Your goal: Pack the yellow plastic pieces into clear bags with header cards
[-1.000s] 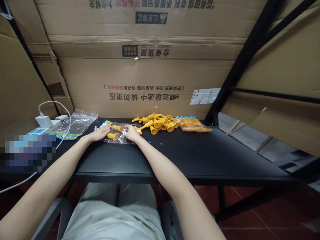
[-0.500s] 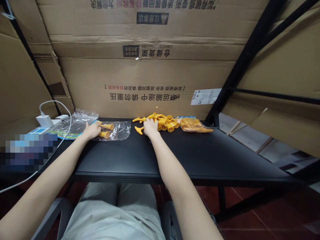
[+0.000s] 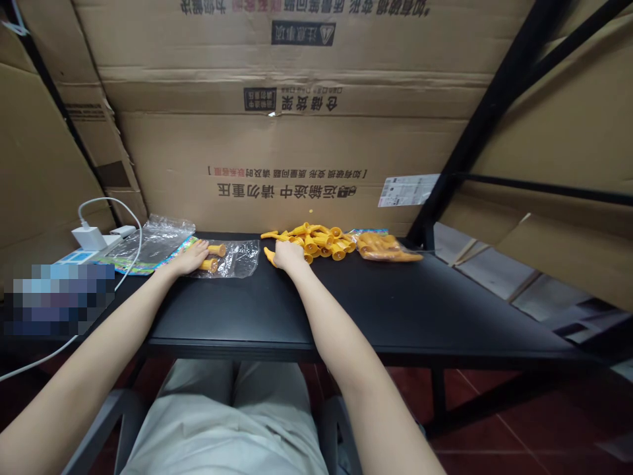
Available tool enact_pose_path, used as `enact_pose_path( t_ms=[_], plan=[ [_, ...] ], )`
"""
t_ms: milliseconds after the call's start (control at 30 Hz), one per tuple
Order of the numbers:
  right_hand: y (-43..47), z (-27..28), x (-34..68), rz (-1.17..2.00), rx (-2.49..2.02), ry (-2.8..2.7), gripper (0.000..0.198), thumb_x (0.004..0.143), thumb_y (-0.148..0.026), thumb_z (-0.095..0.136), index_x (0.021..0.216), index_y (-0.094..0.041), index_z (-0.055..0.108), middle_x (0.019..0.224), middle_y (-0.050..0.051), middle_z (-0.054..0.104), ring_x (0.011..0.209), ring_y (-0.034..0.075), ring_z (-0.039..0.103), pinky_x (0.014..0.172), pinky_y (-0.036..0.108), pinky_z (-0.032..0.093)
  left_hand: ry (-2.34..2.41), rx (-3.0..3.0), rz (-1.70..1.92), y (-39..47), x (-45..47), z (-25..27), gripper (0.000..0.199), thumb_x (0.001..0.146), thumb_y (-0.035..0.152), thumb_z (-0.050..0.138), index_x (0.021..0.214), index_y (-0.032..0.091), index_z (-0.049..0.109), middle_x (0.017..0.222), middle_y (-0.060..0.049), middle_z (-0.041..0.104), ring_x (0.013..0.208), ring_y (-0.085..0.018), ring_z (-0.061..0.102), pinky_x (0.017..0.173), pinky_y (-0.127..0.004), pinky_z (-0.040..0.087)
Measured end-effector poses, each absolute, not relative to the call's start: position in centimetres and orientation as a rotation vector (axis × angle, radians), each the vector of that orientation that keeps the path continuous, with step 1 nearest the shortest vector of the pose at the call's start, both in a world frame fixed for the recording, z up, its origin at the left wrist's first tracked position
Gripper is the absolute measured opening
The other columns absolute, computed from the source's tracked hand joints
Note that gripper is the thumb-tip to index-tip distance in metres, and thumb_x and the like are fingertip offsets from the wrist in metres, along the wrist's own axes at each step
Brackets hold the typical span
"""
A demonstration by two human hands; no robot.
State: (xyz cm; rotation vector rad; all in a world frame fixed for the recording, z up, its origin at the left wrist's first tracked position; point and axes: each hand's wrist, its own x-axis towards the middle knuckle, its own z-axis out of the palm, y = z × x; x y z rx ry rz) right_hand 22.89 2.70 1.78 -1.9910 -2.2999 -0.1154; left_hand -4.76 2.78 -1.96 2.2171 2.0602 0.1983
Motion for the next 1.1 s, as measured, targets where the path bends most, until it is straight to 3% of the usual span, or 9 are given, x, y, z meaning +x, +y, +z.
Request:
enact_pose_path(
  t_ms=[133, 367, 467, 600, 833, 1100],
  plan=[
    [2.2, 2.4, 22.8, -0.028, -1.898, -2.156, 0.037, 0.088, -0.029, 0.035, 0.105, -0.016, 0.065, 0.108, 0.013, 0.066, 0.102, 0.026, 0.059, 0.08, 0.034, 0.044, 2.057, 2.236, 0.244, 2.8, -4.8, -2.3, 0.059, 0.091, 0.038, 0.009, 0.144, 0.017, 0.026, 0.152, -0.004, 0.019, 0.141, -0.019, 0.012, 0.112, -0.047, 0.011],
    [2.4, 2.7, 22.3, 0.209, -1.742, -2.144, 0.018, 0.075, -0.029, 0.051, 0.08, -0.021, 0.066, 0.086, 0.004, 0.068, 0.085, 0.02, 0.061, 0.069, 0.027, 0.043, 2.055, 2.214, 0.237, 2.8, -4.7, -2.2, 0.059, 0.091, 0.038, 0.009, 0.144, 0.015, 0.025, 0.152, -0.004, 0.018, 0.141, -0.018, 0.011, 0.113, -0.047, 0.011],
    [2.1, 2.8, 22.4, 0.281, -1.688, -2.275, 0.016, 0.069, -0.021, 0.057, 0.084, -0.021, 0.062, 0.083, 0.003, 0.067, 0.076, 0.017, 0.06, 0.064, 0.024, 0.041, 2.064, 2.208, 0.238, 2.7, -4.6, -2.1, 0.059, 0.091, 0.037, 0.01, 0.144, 0.016, 0.026, 0.152, -0.004, 0.018, 0.141, -0.019, 0.011, 0.112, -0.047, 0.012],
    [1.1, 3.4, 22.2, 0.379, -1.686, -2.378, 0.034, 0.064, -0.015, 0.061, 0.097, -0.02, 0.054, 0.083, 0.002, 0.066, 0.071, 0.016, 0.06, 0.062, 0.024, 0.039, 2.061, 2.204, 0.248, 2.6, -4.6, -2.0, 0.059, 0.091, 0.038, 0.01, 0.144, 0.017, 0.026, 0.152, -0.004, 0.018, 0.141, -0.02, 0.011, 0.112, -0.049, 0.012],
    [1.0, 2.2, 20.6, 0.256, -1.601, -2.397, 0.016, 0.071, -0.015, 0.055, 0.086, -0.019, 0.057, 0.093, 0.002, 0.066, 0.091, 0.02, 0.06, 0.082, 0.033, 0.035, 2.014, 2.226, 0.222, 2.3, -4.2, -1.7, 0.058, 0.091, 0.038, 0.012, 0.143, 0.018, 0.026, 0.152, -0.005, 0.017, 0.141, -0.02, 0.01, 0.111, -0.05, 0.011],
    [1.5, 0.2, 19.3, 0.16, -1.623, -2.229, 0.02, 0.076, -0.011, 0.05, 0.091, -0.018, 0.062, 0.106, 0.008, 0.064, 0.103, 0.022, 0.057, 0.079, 0.031, 0.038, 1.939, 2.27, 0.258, 1.7, -2.8, -1.4, 0.056, 0.09, 0.042, 0.014, 0.137, 0.02, 0.037, 0.153, -0.007, 0.018, 0.141, -0.02, 0.011, 0.111, -0.05, 0.012]
  ],
)
